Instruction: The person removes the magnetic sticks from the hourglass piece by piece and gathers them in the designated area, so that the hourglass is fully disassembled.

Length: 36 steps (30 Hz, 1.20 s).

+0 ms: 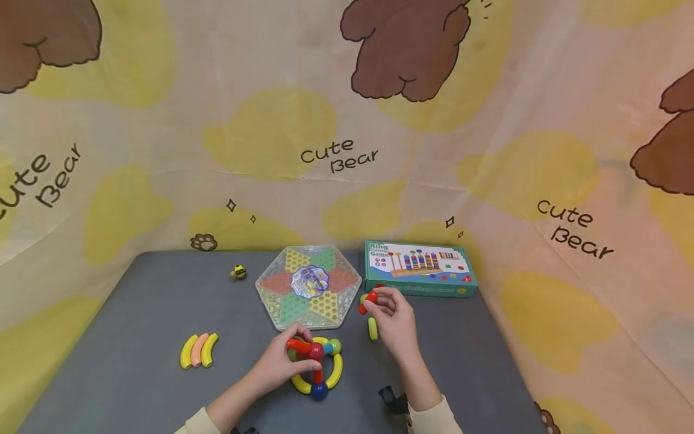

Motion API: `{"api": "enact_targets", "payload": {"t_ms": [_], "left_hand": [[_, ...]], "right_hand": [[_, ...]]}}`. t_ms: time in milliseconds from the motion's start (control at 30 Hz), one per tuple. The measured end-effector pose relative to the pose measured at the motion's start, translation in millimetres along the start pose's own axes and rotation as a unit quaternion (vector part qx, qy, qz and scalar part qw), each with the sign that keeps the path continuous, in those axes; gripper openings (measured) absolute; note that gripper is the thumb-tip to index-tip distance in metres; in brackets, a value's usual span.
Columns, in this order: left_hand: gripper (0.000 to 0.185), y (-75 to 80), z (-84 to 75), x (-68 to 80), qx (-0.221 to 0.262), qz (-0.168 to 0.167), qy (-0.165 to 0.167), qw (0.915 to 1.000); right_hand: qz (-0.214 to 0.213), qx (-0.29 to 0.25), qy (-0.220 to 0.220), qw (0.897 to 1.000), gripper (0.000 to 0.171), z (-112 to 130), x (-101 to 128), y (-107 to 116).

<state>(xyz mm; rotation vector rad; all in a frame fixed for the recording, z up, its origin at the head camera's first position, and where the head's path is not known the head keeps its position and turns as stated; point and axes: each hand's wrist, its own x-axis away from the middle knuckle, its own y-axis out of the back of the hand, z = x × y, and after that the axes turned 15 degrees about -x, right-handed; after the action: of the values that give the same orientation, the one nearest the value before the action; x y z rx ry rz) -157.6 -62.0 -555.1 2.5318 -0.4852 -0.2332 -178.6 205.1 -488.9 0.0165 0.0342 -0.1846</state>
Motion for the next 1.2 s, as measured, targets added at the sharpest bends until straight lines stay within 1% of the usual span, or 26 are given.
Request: {"api": "enact_targets", "payload": {"t_ms": [100, 267, 367, 467, 567, 633, 700, 733, 800, 867, 933, 1033, 1100, 1200], "left_hand": [[0.037, -1.3, -1.7, 0.0, 0.001, -0.003, -0.004, 1.0000], [0.032, -0.7, -1.9, 0.5, 0.005, 0.004, -0.011, 0.9999], [0.034, 0.5, 1.2, 2.5, -0.001, 0.010, -0.011, 0.9999], [0.040, 0.4, 3.6, 3.7, -0.007, 0.016, -0.006, 0.9998], [0.044, -1.3, 2.1, 3.5, -0.046, 0.007, -0.014, 0.9988], [0.044, -2.8, 0.7, 2.8, -0.076, -0.004, -0.025, 0.9968], [0.043, -3.8, -0.3, 2.7, -0.100, -0.015, -0.036, 0.9942], [0.041, -4.1, 0.0, 2.9, -0.098, -0.014, -0.035, 0.9945], [0.039, -3.9, 1.0, 3.3, -0.079, -0.009, -0.026, 0.9965], [0.037, -3.3, 2.5, 3.8, -0.051, 0.001, -0.020, 0.9985], [0.038, -2.5, 3.8, 4.6, -0.030, 0.009, -0.015, 0.9994], [0.043, -2.6, 4.0, 4.7, -0.014, 0.011, -0.014, 0.9998], [0.044, -3.8, 3.1, 4.5, -0.012, 0.003, 0.003, 0.9999], [0.041, -5.7, 0.9, 3.7, -0.003, -0.014, 0.029, 0.9995]], "right_hand": [[-0.005, 0.007, 0.001, 1.000, 0.035, 0, 2, 5], [-0.004, 0.025, -0.013, 1.000, 0.036, -3, 1, 11], [-0.005, 0.041, -0.022, 0.999, 0.037, -6, -1, 13], [-0.007, 0.059, -0.020, 0.998, 0.037, -12, -4, 16], [-0.005, 0.078, -0.023, 0.997, 0.038, -19, -9, 19], [-0.005, 0.085, -0.032, 0.996, 0.038, -24, -13, 21], [-0.008, 0.080, -0.045, 0.996, 0.036, -29, -15, 22], [-0.010, 0.075, -0.051, 0.996, 0.035, -31, -16, 23], [-0.014, 0.069, -0.058, 0.996, 0.034, -36, -18, 24], [-0.015, 0.070, -0.064, 0.995, 0.033, -40, -19, 25], [-0.014, 0.078, -0.069, 0.994, 0.033, -46, -21, 27], [-0.012, 0.088, -0.078, 0.993, 0.033, -53, -23, 30], [-0.012, 0.093, -0.083, 0.992, 0.033, -57, -24, 32], [-0.013, 0.103, -0.090, 0.991, 0.031, -61, -27, 34]]}}
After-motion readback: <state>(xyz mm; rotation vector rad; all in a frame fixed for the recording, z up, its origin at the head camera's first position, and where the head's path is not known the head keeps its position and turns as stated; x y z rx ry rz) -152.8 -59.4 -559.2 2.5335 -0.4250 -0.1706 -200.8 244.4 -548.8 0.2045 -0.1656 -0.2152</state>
